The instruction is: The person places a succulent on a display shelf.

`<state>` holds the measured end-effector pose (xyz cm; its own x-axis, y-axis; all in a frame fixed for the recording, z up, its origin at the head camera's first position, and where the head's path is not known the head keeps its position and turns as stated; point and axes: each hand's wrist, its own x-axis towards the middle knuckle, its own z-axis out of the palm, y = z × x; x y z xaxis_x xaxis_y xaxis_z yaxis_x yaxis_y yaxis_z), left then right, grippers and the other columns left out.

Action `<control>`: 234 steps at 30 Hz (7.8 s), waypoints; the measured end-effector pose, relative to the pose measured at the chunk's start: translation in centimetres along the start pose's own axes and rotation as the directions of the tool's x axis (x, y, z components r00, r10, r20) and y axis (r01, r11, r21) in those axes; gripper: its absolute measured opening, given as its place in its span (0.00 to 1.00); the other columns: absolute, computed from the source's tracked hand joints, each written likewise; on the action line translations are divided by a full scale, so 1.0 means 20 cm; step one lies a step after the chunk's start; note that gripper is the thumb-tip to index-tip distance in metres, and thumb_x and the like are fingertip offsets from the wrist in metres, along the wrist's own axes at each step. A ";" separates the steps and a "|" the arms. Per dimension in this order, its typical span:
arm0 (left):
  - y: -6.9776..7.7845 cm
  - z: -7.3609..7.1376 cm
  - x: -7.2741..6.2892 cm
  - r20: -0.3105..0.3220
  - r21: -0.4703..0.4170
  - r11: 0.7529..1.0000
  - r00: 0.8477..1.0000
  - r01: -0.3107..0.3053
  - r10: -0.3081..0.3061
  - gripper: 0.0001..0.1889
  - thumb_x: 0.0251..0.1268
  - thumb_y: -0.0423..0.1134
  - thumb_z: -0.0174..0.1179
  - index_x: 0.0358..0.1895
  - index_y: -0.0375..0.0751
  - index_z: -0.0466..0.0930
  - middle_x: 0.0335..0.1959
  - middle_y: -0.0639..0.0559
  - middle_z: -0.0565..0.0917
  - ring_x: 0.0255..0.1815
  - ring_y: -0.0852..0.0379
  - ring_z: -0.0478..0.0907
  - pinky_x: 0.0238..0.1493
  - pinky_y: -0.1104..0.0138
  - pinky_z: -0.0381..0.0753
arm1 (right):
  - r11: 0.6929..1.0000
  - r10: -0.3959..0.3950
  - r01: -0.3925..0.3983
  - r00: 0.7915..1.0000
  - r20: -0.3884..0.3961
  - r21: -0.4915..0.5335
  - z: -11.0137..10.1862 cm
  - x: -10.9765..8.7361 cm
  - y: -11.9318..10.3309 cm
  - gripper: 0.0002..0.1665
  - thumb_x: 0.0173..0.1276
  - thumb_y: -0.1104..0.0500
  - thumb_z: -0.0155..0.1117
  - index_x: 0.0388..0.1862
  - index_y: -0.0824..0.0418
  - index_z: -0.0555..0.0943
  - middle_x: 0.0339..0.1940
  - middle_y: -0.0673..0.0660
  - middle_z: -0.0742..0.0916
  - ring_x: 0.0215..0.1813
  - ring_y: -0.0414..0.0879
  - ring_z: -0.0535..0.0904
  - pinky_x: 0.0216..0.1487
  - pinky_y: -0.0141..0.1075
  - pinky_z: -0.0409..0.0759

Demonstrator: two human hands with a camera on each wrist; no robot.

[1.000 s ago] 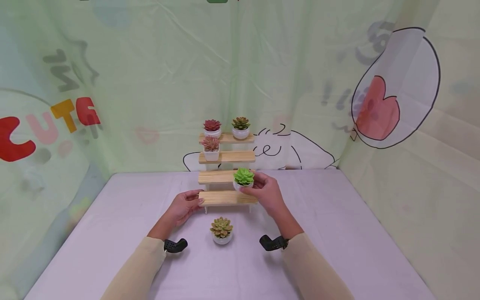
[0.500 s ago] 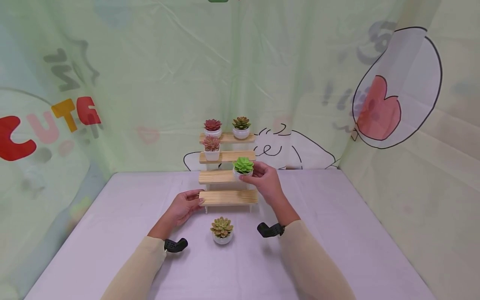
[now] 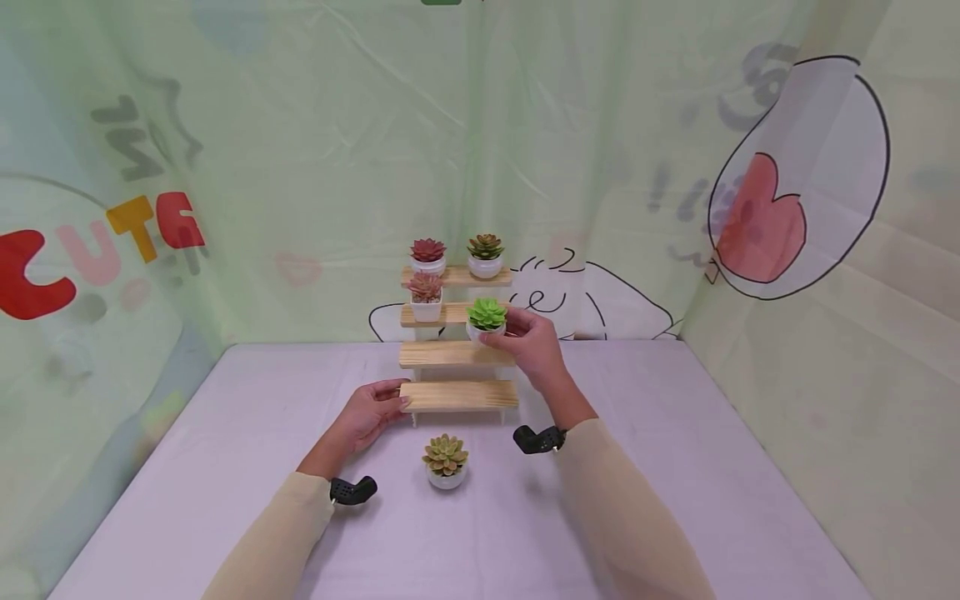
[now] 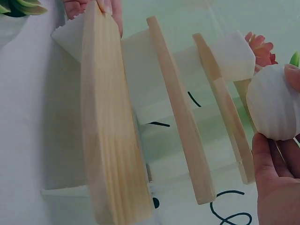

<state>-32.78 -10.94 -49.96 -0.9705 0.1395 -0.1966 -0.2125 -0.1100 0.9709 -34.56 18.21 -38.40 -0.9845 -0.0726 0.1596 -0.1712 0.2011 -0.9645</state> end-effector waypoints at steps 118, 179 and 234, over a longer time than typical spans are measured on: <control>0.01 0.01 -0.01 0.001 -0.010 1.000 1.000 0.007 -0.007 0.27 0.68 0.28 0.65 0.70 0.34 0.74 0.58 0.37 0.81 0.51 0.52 0.84 0.56 0.59 0.88 | 0.964 0.137 -0.160 0.983 0.121 0.212 0.28 -0.60 0.36 0.33 0.64 0.60 0.76 0.65 0.69 0.78 0.67 0.70 0.81 0.64 0.46 0.83 0.57 0.26 0.83; -0.01 0.01 0.00 -0.009 -0.014 1.000 1.000 -0.012 0.011 0.25 0.68 0.26 0.64 0.68 0.31 0.75 0.52 0.39 0.82 0.46 0.55 0.84 0.52 0.62 0.89 | 0.983 0.149 -0.103 0.929 0.340 -0.150 0.34 -0.63 0.41 0.40 0.52 0.58 0.85 0.63 0.67 0.80 0.61 0.62 0.86 0.63 0.55 0.83 0.65 0.44 0.84; 0.00 0.01 -0.01 0.003 -0.045 0.999 1.000 -0.018 0.018 0.26 0.67 0.25 0.64 0.68 0.30 0.74 0.50 0.42 0.82 0.46 0.56 0.83 0.51 0.63 0.89 | 0.995 0.098 -0.098 0.969 0.226 -0.013 0.32 -0.49 0.33 0.36 0.55 0.62 0.83 0.63 0.62 0.82 0.60 0.61 0.86 0.58 0.50 0.85 0.57 0.36 0.87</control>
<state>-32.50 -10.80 -49.93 -0.9738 0.1404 -0.1788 -0.2002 -0.1567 0.9671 -25.72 13.97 -47.71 -0.9623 -0.2716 0.0126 -0.0748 0.2200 -0.9726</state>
